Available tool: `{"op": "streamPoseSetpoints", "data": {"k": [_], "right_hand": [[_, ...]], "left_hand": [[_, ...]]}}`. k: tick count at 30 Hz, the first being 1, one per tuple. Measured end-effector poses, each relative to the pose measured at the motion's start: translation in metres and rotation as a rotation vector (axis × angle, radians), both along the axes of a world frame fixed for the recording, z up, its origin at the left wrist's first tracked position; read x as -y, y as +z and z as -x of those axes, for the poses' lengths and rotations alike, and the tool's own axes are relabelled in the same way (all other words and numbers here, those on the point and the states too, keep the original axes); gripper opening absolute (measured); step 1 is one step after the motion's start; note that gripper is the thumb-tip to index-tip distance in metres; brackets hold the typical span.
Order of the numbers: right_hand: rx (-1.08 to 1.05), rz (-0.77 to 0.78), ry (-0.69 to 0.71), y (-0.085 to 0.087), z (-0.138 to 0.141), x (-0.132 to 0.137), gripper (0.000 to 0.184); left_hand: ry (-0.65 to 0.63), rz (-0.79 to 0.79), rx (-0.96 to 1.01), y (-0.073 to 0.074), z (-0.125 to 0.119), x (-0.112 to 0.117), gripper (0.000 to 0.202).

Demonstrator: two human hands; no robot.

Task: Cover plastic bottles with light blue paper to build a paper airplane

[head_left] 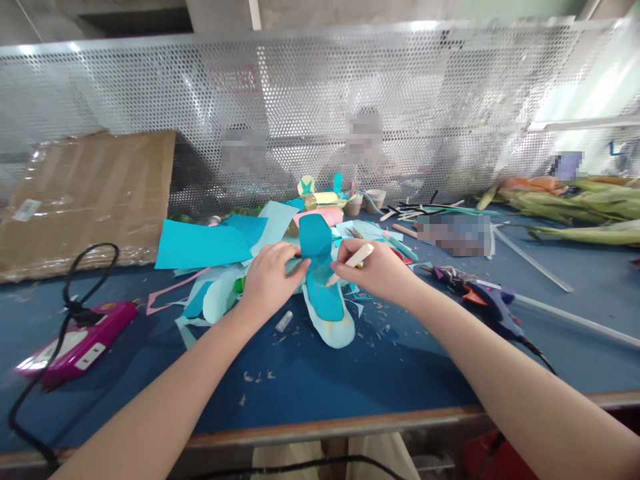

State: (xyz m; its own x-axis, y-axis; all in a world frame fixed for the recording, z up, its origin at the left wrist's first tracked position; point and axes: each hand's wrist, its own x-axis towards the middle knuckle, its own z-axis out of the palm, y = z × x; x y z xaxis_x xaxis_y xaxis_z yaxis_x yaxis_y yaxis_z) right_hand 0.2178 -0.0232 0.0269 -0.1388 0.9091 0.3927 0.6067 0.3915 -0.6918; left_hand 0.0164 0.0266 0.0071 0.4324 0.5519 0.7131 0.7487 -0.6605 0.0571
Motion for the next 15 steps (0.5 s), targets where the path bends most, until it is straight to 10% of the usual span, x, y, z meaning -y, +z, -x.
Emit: {"op": "streamPoseSetpoints", "data": {"k": [15], "right_hand": [[0.055, -0.005, -0.034, 0.0010, -0.0003, 0.0003, 0.017]], "left_hand": [[0.027, 0.047, -0.028, 0.0025, 0.0008, 0.0016, 0.010]]}}
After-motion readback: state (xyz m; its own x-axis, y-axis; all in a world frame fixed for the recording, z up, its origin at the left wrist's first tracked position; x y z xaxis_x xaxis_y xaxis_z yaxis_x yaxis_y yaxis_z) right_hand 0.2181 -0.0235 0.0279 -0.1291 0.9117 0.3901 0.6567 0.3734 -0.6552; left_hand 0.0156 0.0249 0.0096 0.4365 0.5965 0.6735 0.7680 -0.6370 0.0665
